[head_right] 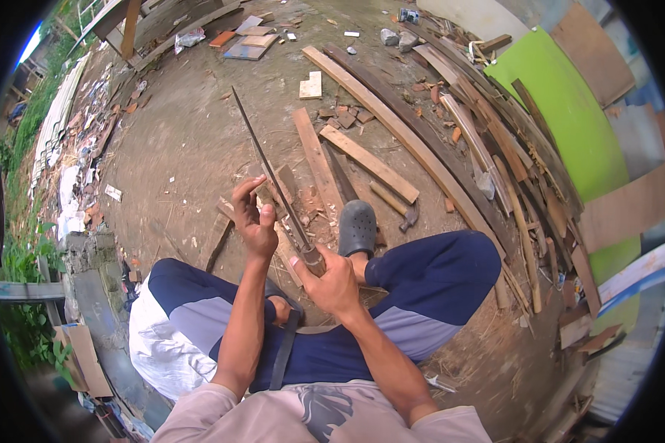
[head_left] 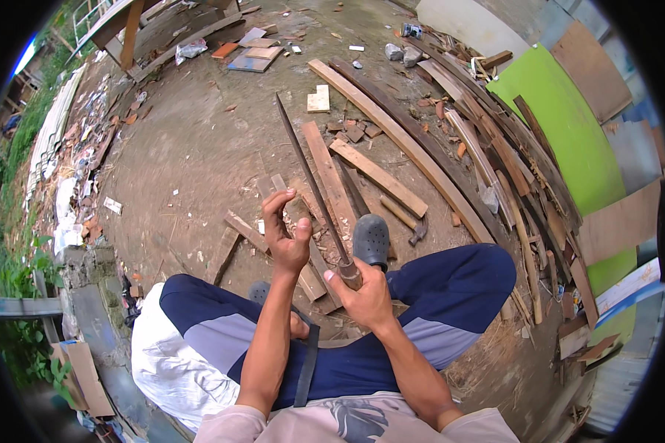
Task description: The person sits on the ground and uses a hand saw to cut and shape a small wooden plank. They repeatedly saw along the edge, pause to inspect the cut, and continue shaping the wood.
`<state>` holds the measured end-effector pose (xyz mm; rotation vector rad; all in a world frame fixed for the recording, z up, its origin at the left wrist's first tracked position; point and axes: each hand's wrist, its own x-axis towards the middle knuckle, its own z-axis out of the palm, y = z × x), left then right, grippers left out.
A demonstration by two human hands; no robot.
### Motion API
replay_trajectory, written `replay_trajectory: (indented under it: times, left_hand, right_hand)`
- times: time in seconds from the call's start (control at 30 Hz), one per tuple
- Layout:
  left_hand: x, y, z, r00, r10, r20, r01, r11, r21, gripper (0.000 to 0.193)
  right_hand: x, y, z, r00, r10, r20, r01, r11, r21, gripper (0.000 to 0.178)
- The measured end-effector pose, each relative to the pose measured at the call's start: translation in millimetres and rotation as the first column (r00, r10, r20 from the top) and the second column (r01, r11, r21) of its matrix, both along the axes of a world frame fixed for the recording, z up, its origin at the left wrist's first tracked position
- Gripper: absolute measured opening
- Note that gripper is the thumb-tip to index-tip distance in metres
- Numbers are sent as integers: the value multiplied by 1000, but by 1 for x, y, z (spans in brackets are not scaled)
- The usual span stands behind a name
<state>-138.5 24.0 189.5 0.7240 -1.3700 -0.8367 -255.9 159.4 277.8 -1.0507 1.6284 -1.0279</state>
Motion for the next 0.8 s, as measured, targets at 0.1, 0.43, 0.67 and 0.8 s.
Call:
replay_trajectory:
  times: [0.1, 0.43, 0.67, 0.8]
  left_hand:
    - [-2, -3, -1, 1000, -3, -14, 3, 1000, -4, 46]
    - [1, -3, 1, 1000, 12, 20, -12, 1000, 7, 46]
    - [1, -2, 1, 1000, 18, -2, -18, 1000, 25, 46]
    - [5, -3, -3, 999, -15, -40, 17, 999, 41, 45]
  right_hand:
    - [2, -1, -10, 999, -20, -34, 17, 996, -85, 30]
    - [12, -2, -16, 995, -96, 10, 96, 986, -134, 23]
    - [8, -2, -14, 998, -16, -67, 12, 998, -55, 27]
    - [13, -2, -15, 995, -59, -79, 48, 991, -125, 25]
